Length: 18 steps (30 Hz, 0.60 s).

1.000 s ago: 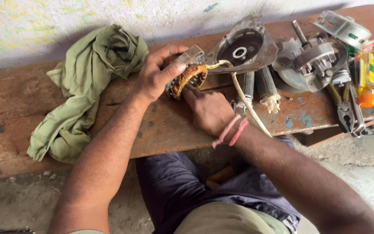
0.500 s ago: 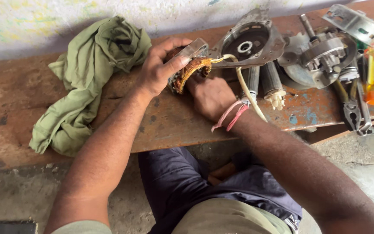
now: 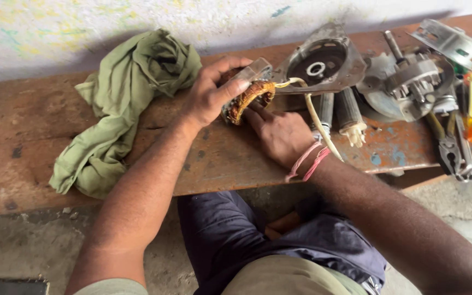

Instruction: The person disassembles a motor housing and uses a green cloth to wipe and clean the copper windings of the stator. They repeatedly rub the windings and handle the stator and housing parts on a wooden workbench.

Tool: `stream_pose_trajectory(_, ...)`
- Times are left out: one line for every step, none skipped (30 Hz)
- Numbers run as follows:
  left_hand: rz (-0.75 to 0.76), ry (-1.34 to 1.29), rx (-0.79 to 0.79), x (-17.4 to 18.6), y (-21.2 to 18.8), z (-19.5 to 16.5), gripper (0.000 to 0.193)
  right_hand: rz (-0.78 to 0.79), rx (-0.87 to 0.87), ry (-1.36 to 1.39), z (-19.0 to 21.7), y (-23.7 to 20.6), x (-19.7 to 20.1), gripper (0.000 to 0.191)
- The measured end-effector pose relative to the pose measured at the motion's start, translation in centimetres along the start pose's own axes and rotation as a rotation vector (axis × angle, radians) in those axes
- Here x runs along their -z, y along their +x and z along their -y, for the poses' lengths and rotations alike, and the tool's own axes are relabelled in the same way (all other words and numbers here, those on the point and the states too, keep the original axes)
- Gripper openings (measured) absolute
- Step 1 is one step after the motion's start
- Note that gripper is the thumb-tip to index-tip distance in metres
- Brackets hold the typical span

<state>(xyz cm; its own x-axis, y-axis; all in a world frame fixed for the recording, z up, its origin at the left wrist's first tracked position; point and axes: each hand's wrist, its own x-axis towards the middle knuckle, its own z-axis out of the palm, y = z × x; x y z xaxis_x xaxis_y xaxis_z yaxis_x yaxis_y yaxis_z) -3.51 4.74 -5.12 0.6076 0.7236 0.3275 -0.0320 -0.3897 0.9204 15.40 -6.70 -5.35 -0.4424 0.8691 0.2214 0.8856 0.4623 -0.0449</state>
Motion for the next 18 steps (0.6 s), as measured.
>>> stream_pose_trajectory(-0.005,0.026,0.013,-0.01,-0.01,0.04,0.067,-0.021,0.01,-0.021,-0.01,0.04,0.04,0.048)
stream_pose_trajectory(-0.008,0.035,0.01,0.07,-0.2,0.04,0.067,-0.037,0.008,-0.038,0.05,0.11,0.07,0.043)
stream_pose_trajectory(-0.006,0.036,-0.005,0.07,-0.13,0.06,0.067,0.005,-0.002,-0.057,0.03,0.15,0.14,0.041)
stream_pose_trajectory(0.001,0.037,-0.023,0.06,-0.04,0.08,0.067,0.045,-0.016,-0.078,0.09,0.27,0.19,0.039)
stream_pose_trajectory(0.012,0.044,-0.039,0.03,-0.02,0.08,0.068,0.082,-0.024,-0.098,0.08,0.3,0.29,0.037)
stream_pose_trajectory(0.015,0.056,-0.051,0.01,0.0,0.09,0.068,0.043,-0.016,-0.061,0.09,0.29,0.37,0.041)
stream_pose_trajectory(0.014,0.073,-0.061,-0.01,0.01,0.07,0.068,0.002,-0.004,-0.022,0.09,0.28,0.46,0.044)
stream_pose_trajectory(0.012,0.047,-0.03,0.02,0.01,0.06,0.069,-0.044,0.009,0.012,0.05,0.23,0.52,0.048)
stream_pose_trajectory(0.011,0.019,-0.003,-0.02,0.02,0.04,0.071,0.002,-0.002,-0.014,0.0,0.18,0.59,0.052)
stream_pose_trajectory(0.009,-0.013,0.027,-0.06,0.0,0.03,0.072,0.054,-0.013,-0.039,-0.07,0.13,0.61,0.056)
stream_pose_trajectory(0.006,0.003,-0.01,-0.05,-0.01,-0.01,0.071,0.111,-0.028,-0.057,-0.13,0.05,0.61,0.06)
stream_pose_trajectory(0.008,0.015,-0.045,-0.07,-0.07,-0.05,0.07,0.134,-0.036,-0.067,-0.17,0.05,0.58,0.056)
stream_pose_trajectory(0.014,0.027,-0.091,-0.09,-0.04,-0.1,0.069,0.15,-0.049,-0.084,-0.23,0.04,0.51,0.052)
stream_pose_trajectory(0.016,0.014,-0.075,-0.1,-0.03,-0.15,0.07,0.164,-0.063,-0.101,-0.25,0.06,0.45,0.048)
stream_pose_trajectory(0.019,0.001,-0.055,-0.12,-0.04,-0.22,0.071,0.138,-0.05,-0.075,-0.26,0.12,0.33,0.054)
stream_pose_trajectory(0.018,-0.011,-0.037,-0.14,-0.02,-0.28,0.071,0.112,-0.033,-0.052,-0.26,0.14,0.25,0.06)
stream_pose_trajectory(0.017,-0.005,-0.005,-0.18,-0.02,-0.34,0.072,0.085,-0.012,-0.026,-0.22,0.21,0.15,0.066)
stream_pose_trajectory(0.013,0.006,0.025,-0.22,0.0,-0.39,0.074,0.044,-0.005,-0.008,-0.19,0.23,0.06,0.064)
